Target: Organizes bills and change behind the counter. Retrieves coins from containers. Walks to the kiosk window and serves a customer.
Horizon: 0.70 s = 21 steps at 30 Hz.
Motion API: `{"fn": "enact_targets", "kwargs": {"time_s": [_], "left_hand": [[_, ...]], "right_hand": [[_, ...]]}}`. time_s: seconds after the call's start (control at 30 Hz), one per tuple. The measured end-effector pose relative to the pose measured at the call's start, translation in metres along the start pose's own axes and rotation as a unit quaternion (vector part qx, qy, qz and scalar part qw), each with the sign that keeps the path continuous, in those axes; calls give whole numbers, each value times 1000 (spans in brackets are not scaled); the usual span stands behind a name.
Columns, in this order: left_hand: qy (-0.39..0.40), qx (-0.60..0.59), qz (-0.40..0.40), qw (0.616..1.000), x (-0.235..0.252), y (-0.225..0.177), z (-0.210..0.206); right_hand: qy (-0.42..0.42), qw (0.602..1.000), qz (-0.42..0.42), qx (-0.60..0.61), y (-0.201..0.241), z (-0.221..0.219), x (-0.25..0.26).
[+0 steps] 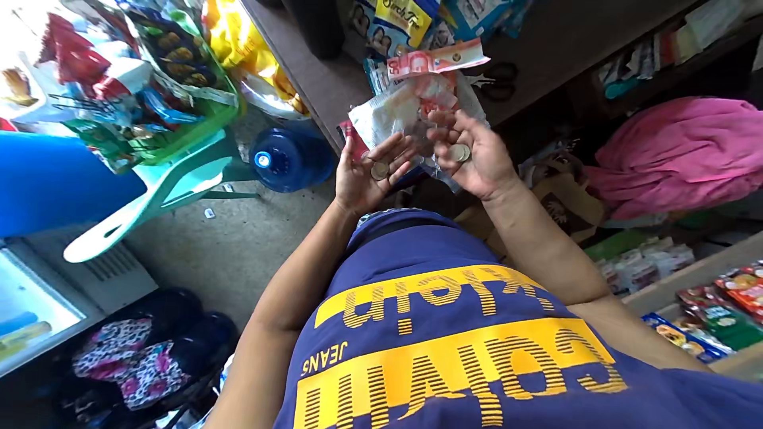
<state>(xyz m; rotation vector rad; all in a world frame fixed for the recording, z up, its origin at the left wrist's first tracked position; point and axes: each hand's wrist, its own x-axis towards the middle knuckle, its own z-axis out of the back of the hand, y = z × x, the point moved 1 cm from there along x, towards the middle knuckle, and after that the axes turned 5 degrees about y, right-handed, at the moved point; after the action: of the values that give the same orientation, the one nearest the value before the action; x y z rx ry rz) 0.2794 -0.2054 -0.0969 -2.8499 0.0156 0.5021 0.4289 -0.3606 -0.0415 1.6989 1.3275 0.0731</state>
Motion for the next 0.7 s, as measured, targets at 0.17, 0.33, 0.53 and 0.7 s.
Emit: {"fn": "enact_targets", "kwargs": {"time_s": [0.17,0.33,0.53,0.7], "left_hand": [[14,4,17,1000,-1,4,3],[-44,11,49,998,-1,18,-4],[-58,167,159,971,-4,30,2],[-34,197,168,965,-11,26,3]], "right_hand": [[43,983,1,181,-5,21,-1],[98,991,79,-46,-28,-14,-7],[4,844,248,-475,-25,-4,-17],[-89,730,138,-664,-21,44,4]]}}
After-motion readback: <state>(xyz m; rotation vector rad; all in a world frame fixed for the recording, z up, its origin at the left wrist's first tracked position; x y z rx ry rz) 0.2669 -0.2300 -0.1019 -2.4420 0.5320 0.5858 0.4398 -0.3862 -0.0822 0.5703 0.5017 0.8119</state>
